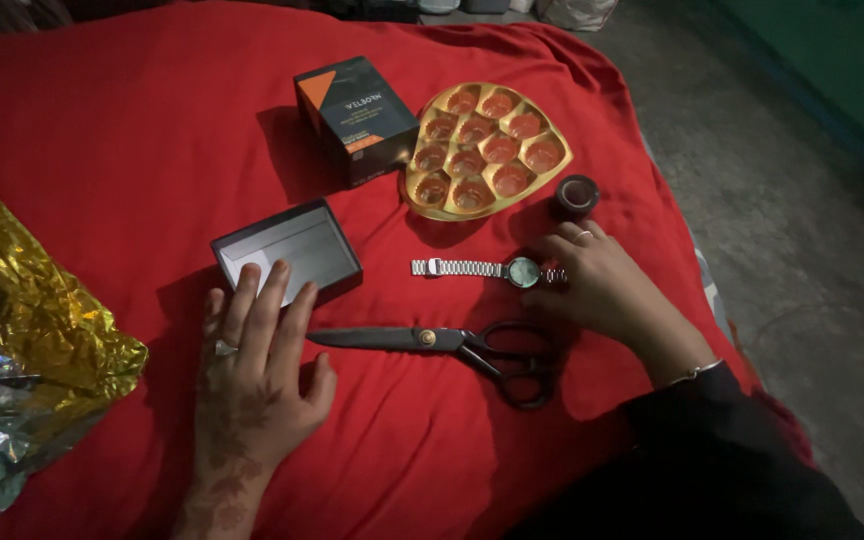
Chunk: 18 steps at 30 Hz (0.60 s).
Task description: The person wraps a product box as a gift on a bed. They place a watch into the open box, close it, spread out gold and silver foil wrapping paper, position the box on the paper, and fold and press the foil around the box while using tape.
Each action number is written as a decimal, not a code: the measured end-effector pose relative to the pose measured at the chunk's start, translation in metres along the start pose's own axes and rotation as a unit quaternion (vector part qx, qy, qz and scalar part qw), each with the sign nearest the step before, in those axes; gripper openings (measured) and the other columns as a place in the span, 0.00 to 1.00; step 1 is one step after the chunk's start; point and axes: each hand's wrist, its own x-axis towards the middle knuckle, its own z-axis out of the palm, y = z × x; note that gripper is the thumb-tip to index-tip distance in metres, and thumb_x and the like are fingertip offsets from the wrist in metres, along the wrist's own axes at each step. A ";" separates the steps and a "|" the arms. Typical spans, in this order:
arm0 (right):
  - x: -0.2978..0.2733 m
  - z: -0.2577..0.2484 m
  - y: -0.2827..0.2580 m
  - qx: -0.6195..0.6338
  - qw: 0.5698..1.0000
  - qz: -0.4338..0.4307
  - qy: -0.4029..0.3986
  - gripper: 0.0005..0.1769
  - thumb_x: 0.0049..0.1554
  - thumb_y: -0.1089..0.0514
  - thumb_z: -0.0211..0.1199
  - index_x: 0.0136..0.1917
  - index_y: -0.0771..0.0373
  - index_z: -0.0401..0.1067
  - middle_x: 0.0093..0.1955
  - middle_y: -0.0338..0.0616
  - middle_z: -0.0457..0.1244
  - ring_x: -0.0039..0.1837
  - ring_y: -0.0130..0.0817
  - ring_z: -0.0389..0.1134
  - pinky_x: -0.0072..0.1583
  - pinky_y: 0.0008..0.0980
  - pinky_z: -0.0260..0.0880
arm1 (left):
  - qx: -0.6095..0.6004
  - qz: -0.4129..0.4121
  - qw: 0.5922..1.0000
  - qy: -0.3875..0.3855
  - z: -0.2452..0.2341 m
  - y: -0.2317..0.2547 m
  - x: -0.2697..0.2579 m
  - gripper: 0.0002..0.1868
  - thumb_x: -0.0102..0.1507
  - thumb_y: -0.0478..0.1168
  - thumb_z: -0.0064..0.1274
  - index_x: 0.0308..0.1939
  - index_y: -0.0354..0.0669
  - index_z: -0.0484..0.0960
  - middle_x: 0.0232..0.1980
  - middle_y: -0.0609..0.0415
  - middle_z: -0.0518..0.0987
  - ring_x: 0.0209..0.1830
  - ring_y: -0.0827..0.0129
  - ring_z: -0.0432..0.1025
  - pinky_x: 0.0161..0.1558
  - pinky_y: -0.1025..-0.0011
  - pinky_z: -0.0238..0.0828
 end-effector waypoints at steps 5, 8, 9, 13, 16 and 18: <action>0.004 0.004 0.005 -0.013 0.999 0.020 -0.045 0.22 0.41 0.57 0.76 0.51 0.59 0.78 0.48 0.43 0.70 0.56 0.47 0.67 0.58 0.43 0.68 | -0.011 0.002 1.000 0.006 0.001 -0.001 -0.001 0.35 0.54 0.43 0.58 0.66 0.41 0.74 0.74 0.44 0.66 0.79 0.52 0.54 0.79 0.49 0.48; 0.004 0.006 0.007 0.009 0.999 0.013 -0.044 0.23 0.40 0.57 0.76 0.52 0.58 0.79 0.47 0.43 0.70 0.55 0.46 0.68 0.58 0.43 0.68 | -0.014 0.001 1.000 0.012 0.003 0.000 -0.002 0.34 0.54 0.43 0.58 0.65 0.40 0.75 0.73 0.44 0.67 0.79 0.52 0.55 0.78 0.49 0.48; 0.003 0.006 0.007 0.019 0.999 0.013 -0.048 0.22 0.41 0.57 0.75 0.51 0.58 0.79 0.47 0.42 0.71 0.55 0.45 0.68 0.58 0.42 0.68 | -0.015 0.002 1.000 0.013 0.003 0.000 -0.003 0.34 0.55 0.43 0.57 0.65 0.40 0.75 0.73 0.44 0.67 0.78 0.53 0.55 0.78 0.48 0.48; 0.003 0.001 0.002 0.031 0.999 -0.012 -0.033 0.24 0.40 0.56 0.78 0.51 0.60 0.78 0.48 0.45 0.70 0.55 0.45 0.69 0.57 0.41 0.69 | -0.015 0.006 1.000 0.017 0.005 -0.002 -0.004 0.34 0.54 0.44 0.57 0.64 0.37 0.75 0.72 0.43 0.69 0.77 0.51 0.57 0.78 0.49 0.49; 0.001 -0.003 -0.011 0.183 0.959 0.196 -0.094 0.24 0.44 0.58 0.75 0.55 0.59 0.75 0.48 0.39 0.72 0.51 0.36 0.74 0.52 0.38 0.74 | -0.011 0.016 0.999 0.030 0.003 -0.003 -0.004 0.33 0.56 0.45 0.58 0.64 0.35 0.75 0.72 0.42 0.69 0.77 0.51 0.58 0.77 0.49 0.49; 0.002 -0.007 -0.021 0.234 0.965 0.104 -0.062 0.26 0.43 0.61 0.75 0.55 0.61 0.74 0.50 0.40 0.72 0.54 0.33 0.74 0.55 0.35 0.74 | -0.002 0.029 0.999 0.046 -0.001 0.000 -0.003 0.33 0.58 0.46 0.58 0.65 0.34 0.75 0.72 0.41 0.69 0.77 0.50 0.58 0.77 0.49 0.50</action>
